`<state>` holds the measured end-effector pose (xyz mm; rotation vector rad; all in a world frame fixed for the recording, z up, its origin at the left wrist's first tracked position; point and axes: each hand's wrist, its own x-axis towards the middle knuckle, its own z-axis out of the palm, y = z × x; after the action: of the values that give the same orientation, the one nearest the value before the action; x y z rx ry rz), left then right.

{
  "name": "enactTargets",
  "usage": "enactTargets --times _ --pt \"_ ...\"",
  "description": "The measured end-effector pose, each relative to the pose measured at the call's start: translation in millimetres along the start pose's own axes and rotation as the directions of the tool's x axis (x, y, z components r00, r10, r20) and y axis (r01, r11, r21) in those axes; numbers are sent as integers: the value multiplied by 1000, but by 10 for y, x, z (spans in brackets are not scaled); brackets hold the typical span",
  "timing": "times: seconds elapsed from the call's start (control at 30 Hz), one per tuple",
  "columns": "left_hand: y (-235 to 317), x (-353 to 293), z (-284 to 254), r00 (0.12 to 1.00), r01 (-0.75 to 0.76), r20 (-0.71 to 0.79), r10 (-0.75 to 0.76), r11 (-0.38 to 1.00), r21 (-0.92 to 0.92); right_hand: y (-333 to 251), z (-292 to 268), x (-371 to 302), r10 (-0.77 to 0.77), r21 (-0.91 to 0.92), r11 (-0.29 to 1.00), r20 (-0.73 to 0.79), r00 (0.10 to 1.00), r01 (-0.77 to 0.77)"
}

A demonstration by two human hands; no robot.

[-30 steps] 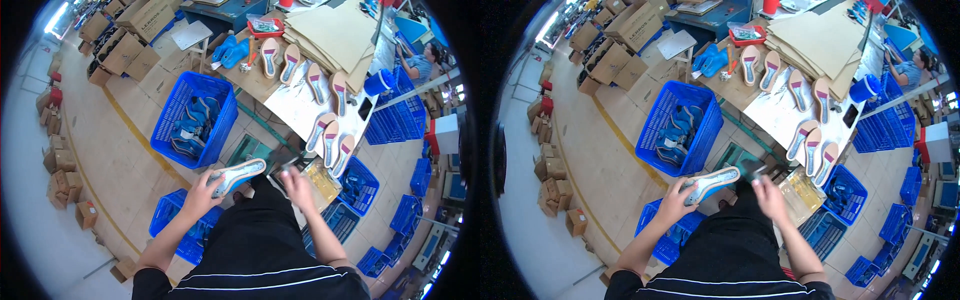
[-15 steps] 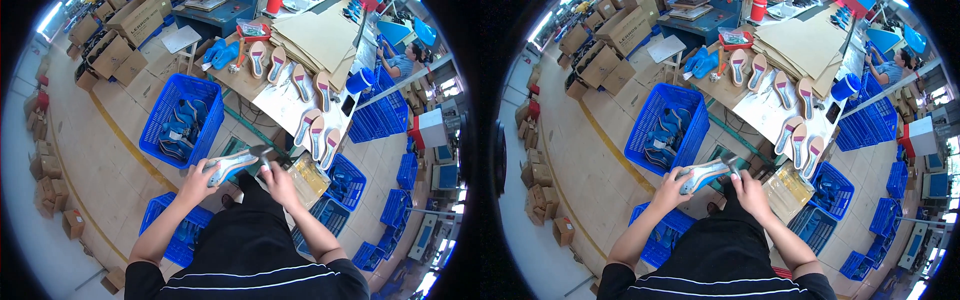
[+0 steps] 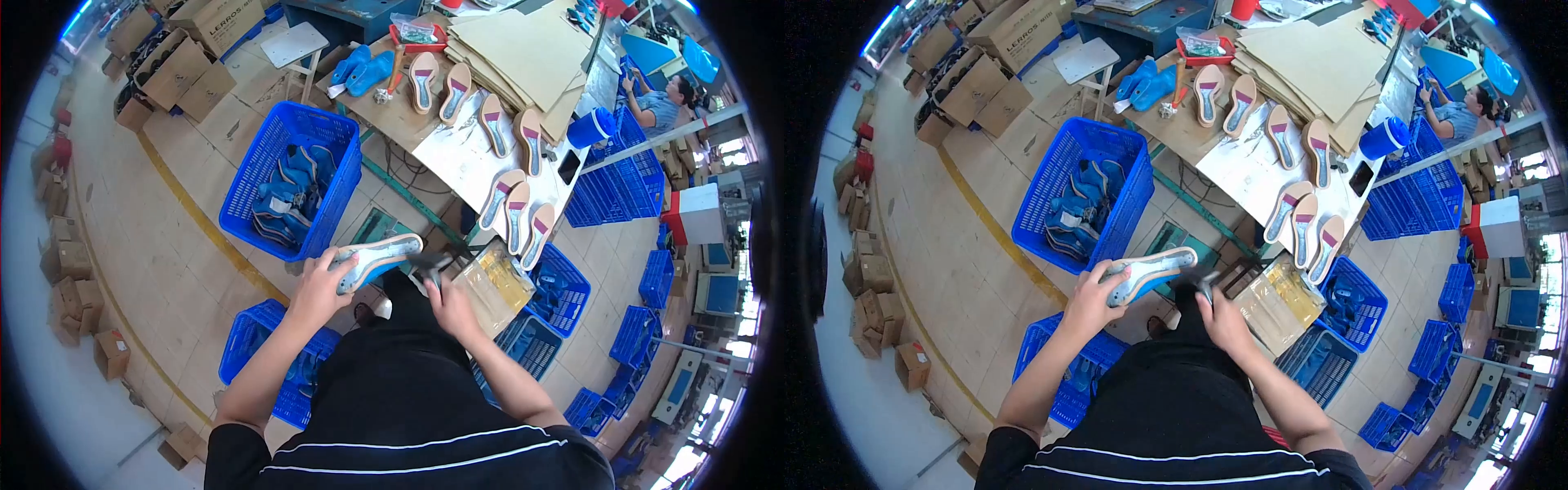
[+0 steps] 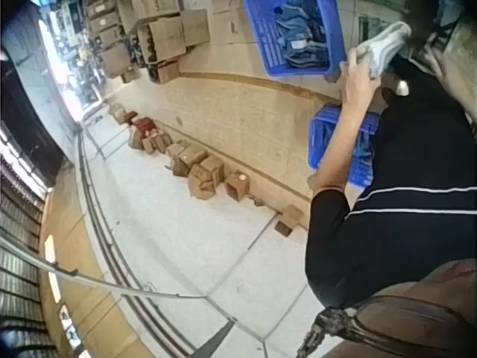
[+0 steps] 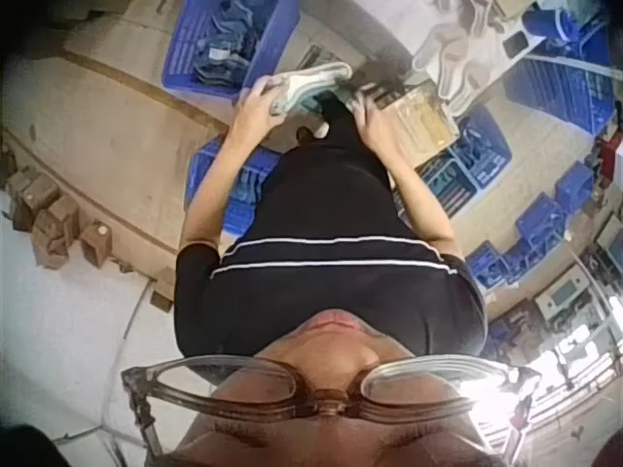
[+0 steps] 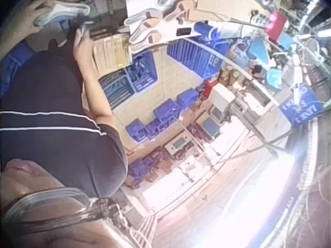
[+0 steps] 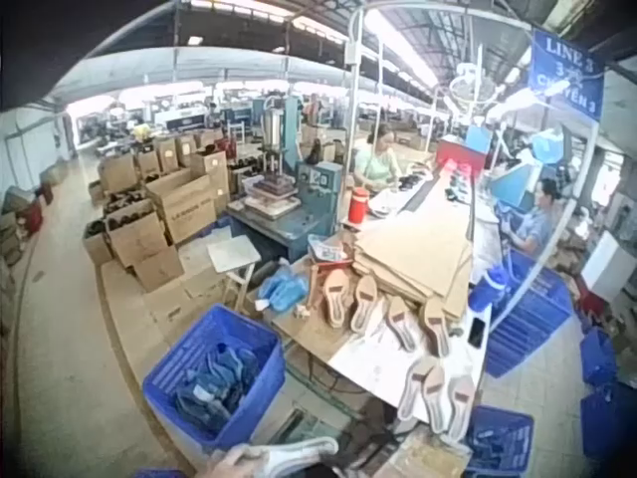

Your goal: Hammer and align footwear components on a last for shoe production.

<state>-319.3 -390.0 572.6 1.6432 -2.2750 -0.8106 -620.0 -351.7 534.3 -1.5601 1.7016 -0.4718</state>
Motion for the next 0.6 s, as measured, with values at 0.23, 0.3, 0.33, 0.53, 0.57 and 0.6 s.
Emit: enactTargets --times 0.23,0.3,0.33,0.53,0.57,0.6 --pt "-13 -33 60 995 27 -92 -28 999 -21 108 -101 -347 33 1 999 21 999 -33" --pt "0 -44 90 995 14 -100 -12 1000 19 158 -85 -149 -16 -41 999 -88 996 13" --pt "36 -40 92 994 -23 -106 30 998 62 225 -40 -23 3 33 999 -142 990 2" --pt "-130 -161 559 938 -9 -337 83 977 214 268 126 836 -198 278 934 -126 972 226" --pt "-142 -167 584 922 -11 -376 94 976 216 277 93 918 -210 310 927 -36 977 211" --pt "-158 -174 613 914 -1 -400 71 985 171 327 114 1015 -234 365 906 12 972 214"
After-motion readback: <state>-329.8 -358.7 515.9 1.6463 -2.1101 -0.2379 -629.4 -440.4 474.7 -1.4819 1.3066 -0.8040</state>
